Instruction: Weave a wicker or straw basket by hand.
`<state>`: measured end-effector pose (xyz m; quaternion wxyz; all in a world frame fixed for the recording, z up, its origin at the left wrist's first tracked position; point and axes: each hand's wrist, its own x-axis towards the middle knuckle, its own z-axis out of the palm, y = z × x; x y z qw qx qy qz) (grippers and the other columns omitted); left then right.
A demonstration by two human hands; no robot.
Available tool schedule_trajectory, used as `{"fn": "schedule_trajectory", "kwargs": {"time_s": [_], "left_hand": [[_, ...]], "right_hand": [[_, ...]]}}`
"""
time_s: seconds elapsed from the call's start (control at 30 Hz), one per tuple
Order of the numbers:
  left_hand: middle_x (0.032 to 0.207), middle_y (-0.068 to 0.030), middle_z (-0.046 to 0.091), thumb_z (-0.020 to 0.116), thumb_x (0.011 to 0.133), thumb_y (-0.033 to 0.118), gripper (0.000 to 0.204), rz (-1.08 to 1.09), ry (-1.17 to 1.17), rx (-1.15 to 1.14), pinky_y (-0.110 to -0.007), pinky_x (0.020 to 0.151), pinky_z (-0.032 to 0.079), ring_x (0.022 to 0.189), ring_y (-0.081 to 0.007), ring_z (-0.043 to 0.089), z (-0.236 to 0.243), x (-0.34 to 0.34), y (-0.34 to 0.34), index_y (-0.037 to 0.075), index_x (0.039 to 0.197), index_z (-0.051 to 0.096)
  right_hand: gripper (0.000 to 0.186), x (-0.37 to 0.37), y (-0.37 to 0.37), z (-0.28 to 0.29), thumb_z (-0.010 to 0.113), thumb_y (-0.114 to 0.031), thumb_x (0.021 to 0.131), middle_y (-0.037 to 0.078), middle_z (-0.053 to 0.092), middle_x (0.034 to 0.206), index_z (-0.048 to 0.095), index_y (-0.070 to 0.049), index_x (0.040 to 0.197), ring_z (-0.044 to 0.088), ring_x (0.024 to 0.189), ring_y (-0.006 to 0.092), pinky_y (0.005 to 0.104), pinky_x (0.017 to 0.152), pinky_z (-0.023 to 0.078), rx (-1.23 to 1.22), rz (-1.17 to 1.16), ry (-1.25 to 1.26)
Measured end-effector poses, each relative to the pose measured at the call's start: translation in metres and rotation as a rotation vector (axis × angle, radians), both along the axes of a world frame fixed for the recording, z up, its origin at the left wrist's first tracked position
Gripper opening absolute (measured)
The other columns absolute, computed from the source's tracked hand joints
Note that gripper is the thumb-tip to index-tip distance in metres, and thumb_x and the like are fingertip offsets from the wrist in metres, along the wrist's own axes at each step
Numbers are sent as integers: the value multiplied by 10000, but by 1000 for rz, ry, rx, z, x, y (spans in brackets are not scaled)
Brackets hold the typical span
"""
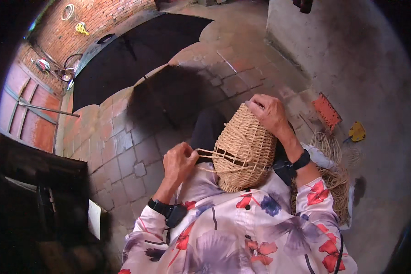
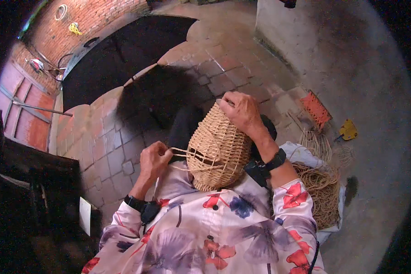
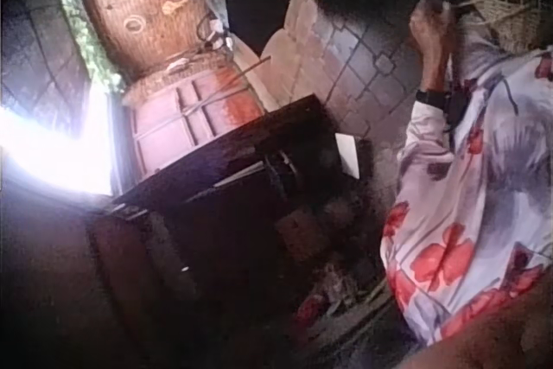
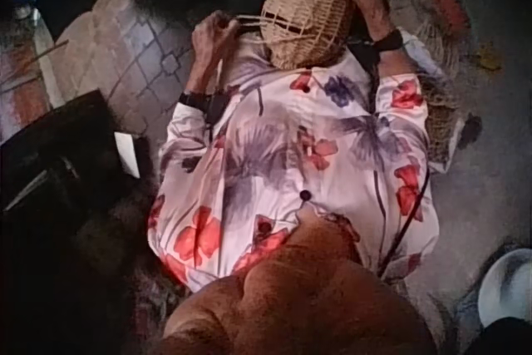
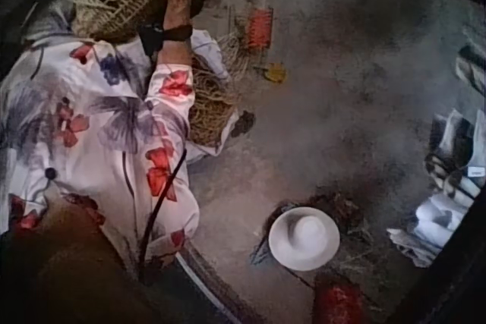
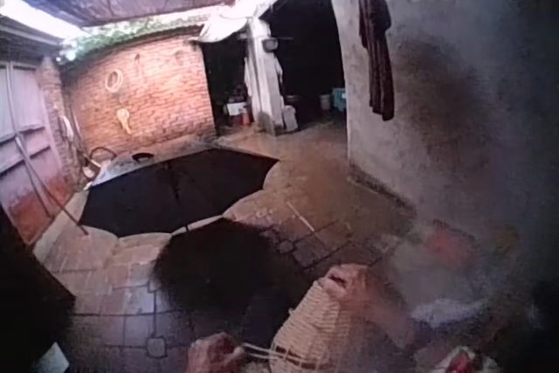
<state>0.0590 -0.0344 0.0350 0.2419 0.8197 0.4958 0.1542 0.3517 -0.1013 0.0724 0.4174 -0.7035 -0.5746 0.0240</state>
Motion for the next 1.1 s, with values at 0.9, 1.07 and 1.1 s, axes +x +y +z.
{"fn": "schedule_trajectory", "kwargs": {"time_s": [0.9, 1.07, 1.1], "left_hand": [[897, -148, 656, 676, 771, 65, 165, -429, -361, 354, -363, 660, 526, 804, -311, 656, 25, 15, -4, 53, 930, 634], [859, -126, 642, 670, 750, 19, 216, -666, -316, 244, -371, 638, 521, 753, -313, 646, 22, 20, -4, 28, 959, 615], [859, -126, 642, 670, 750, 19, 216, -666, -317, 242, -371, 638, 521, 753, -313, 646, 22, 21, -5, 28, 959, 615]], "right_hand": [[313, -10, 17, 13, 591, -378, 783, 151, 642, 806, 702, -87, 818, 615, 817, 338, 451, 738, 499, -274, 119, -373], [305, -10, 16, 6, 605, -350, 777, 170, 647, 809, 697, -61, 807, 625, 824, 350, 460, 730, 501, -175, 112, -355], [289, -10, 17, 5, 615, -357, 785, 143, 648, 832, 699, -84, 831, 617, 854, 327, 449, 741, 494, -191, 105, -376]]}}
